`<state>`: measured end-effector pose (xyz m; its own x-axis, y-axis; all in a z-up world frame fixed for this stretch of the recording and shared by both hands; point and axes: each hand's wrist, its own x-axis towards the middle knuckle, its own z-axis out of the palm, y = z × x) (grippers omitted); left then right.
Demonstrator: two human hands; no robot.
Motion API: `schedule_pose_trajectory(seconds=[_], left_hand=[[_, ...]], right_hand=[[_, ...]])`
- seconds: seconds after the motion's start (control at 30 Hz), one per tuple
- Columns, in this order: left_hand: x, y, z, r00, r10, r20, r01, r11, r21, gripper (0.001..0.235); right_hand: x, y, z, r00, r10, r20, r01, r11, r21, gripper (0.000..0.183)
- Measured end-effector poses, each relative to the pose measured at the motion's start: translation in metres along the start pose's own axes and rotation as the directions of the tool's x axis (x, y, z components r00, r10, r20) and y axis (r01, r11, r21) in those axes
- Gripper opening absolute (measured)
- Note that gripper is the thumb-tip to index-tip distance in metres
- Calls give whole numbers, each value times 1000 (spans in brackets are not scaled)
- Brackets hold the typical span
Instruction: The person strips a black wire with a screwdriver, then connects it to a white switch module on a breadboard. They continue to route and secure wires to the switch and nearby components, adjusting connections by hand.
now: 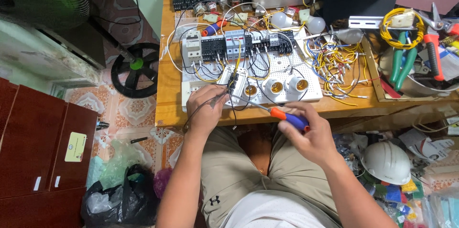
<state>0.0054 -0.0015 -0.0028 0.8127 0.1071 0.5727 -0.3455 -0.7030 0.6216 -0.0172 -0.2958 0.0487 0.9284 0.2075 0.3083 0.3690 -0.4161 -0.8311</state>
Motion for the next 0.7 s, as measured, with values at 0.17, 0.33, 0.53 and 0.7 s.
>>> schedule_pose_trajectory(seconds=[0.17,0.33,0.53,0.7], left_hand=[[2,4,-2,1000,-12,-1,12,1000,-29,8],[0,2,2,1000,12,-28,-12,1000,-9,11],[1,8,-1,998,38,-44,-39,999,-2,12],[3,8,-1,997,62,-51,-64,997,-43,11]], right_hand=[[-1,3,2,941,-337,-18,322,913,-250,27],[-1,17,6,972,-233,-20,223,950,-218,23],[0,8,5,999,-35,-21,34,998,-48,18],[1,33,8,973,230,-10,-228,968,100,12]])
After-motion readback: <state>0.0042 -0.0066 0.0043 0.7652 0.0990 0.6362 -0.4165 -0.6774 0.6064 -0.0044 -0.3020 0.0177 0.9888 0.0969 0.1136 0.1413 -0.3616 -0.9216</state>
